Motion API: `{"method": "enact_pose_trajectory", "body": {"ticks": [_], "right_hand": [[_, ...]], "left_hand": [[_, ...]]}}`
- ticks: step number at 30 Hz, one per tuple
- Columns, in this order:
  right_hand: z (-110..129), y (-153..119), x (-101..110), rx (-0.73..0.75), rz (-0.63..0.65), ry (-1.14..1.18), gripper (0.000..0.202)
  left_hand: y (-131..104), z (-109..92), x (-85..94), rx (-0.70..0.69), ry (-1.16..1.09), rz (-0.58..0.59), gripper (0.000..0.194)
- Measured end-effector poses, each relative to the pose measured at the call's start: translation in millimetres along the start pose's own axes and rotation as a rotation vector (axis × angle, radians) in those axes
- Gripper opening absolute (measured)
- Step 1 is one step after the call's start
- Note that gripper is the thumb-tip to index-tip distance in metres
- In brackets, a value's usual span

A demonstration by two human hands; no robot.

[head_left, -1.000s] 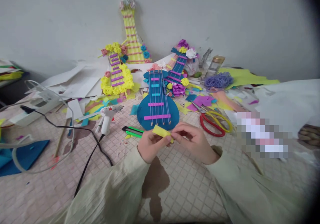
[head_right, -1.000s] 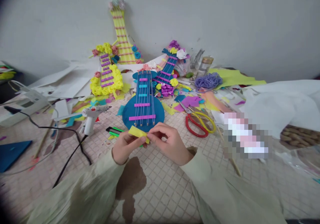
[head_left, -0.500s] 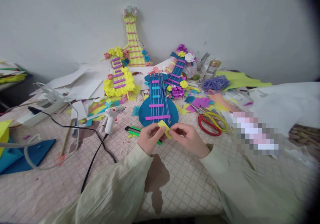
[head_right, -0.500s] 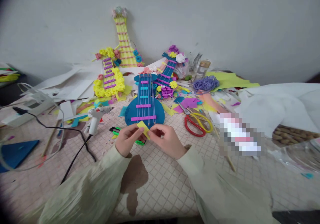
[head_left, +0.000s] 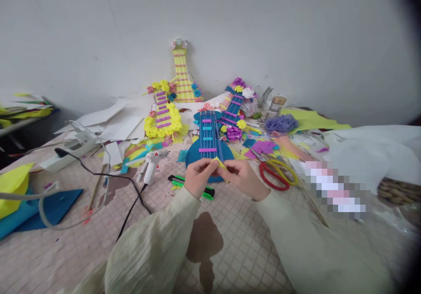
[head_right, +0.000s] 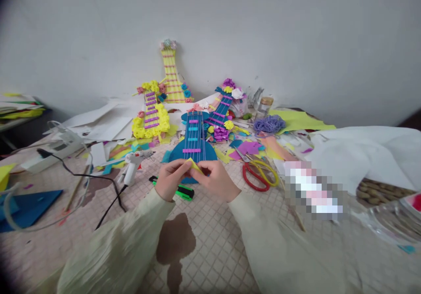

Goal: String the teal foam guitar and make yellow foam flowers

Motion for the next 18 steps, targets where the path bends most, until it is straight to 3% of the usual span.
{"method": "enact_pose_trajectory", "body": {"ticks": [8,18], "right_hand": [[-42,-18,-29,-0.165,0.15,0.219,0.035],[-30,-30,-28,-0.089,0.1,0.237,0.031]], "left_hand": [[-7,14,14.8,0.0,0.067,-0.026,0.019],[-20,25,3.8,0.093,0.055,0.051,0.019]]}}
Point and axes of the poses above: each hand's wrist, its own y-axis towards the middle knuckle, its own x-axis out of the back of the hand, z = x × y, the point moved 10 cm from there along y, towards the middle knuckle, and after that the axes turned 12 degrees about z, right-handed, at the moved point
